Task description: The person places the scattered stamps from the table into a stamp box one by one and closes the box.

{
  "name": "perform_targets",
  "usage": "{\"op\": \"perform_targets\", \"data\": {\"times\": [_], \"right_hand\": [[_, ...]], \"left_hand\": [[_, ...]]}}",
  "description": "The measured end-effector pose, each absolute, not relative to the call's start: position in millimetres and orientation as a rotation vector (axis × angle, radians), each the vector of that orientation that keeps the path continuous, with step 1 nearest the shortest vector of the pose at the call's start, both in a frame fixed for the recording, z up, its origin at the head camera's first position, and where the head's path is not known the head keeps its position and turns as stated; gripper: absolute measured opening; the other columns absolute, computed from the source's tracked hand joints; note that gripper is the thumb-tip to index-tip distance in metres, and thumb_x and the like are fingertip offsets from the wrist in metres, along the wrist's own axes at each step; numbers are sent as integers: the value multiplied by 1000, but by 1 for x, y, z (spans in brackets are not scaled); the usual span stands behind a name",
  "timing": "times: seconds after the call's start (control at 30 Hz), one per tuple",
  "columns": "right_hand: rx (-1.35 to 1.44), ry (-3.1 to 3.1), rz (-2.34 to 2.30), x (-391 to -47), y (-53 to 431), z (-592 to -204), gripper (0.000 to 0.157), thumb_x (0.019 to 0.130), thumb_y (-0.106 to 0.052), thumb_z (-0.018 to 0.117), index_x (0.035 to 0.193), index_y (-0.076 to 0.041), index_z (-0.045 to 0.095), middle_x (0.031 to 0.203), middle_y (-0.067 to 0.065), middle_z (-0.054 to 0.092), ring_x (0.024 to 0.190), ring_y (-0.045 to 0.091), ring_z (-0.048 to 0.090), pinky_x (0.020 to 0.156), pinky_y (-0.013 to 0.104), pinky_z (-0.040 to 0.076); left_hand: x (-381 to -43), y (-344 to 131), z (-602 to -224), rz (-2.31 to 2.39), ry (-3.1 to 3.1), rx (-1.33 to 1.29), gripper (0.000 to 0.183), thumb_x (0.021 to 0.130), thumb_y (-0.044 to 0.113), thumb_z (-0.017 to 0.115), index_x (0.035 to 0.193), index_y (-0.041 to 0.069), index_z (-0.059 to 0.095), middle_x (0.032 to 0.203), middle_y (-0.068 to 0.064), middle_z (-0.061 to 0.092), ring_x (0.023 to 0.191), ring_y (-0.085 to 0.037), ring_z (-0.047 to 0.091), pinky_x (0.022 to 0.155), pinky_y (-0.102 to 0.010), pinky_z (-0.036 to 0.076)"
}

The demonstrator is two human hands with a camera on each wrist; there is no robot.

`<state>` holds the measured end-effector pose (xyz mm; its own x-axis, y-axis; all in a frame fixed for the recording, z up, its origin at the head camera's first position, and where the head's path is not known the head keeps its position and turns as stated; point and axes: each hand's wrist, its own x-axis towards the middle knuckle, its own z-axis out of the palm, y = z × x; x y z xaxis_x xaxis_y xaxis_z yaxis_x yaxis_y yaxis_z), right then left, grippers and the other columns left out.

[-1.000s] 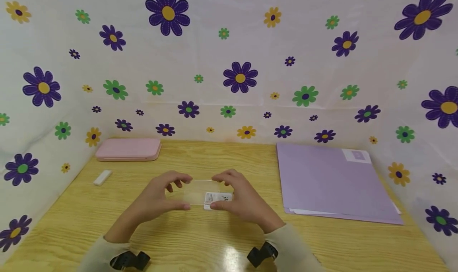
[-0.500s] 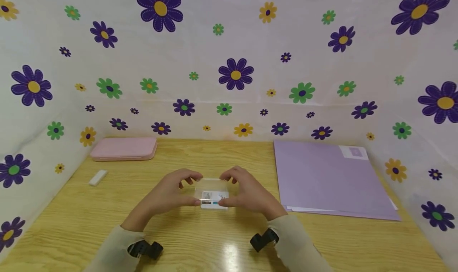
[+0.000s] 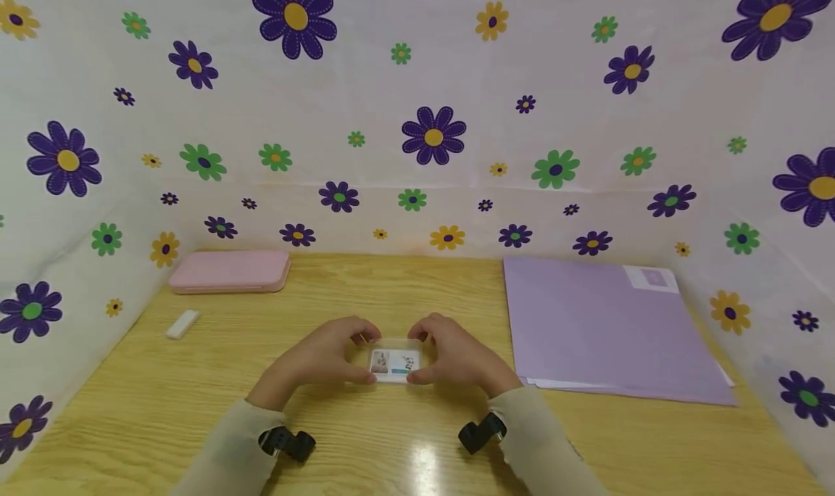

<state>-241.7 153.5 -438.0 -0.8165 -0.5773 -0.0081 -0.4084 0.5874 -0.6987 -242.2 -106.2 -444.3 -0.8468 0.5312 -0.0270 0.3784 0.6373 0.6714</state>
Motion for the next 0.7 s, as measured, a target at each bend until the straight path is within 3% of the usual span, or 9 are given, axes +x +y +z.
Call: {"op": "perform_targets", "data": {"times": [0.7], "right_hand": [[-825, 2584, -959, -242, 154, -448, 51, 73, -29, 89, 113, -13, 61, 105, -3, 56, 96, 18, 50, 90, 40, 42]], "left_hand": [[-244, -99, -446, 832, 2653, 789, 55, 70, 32, 91, 115, 14, 64, 111, 2, 55, 104, -16, 54, 96, -40, 44]]}}
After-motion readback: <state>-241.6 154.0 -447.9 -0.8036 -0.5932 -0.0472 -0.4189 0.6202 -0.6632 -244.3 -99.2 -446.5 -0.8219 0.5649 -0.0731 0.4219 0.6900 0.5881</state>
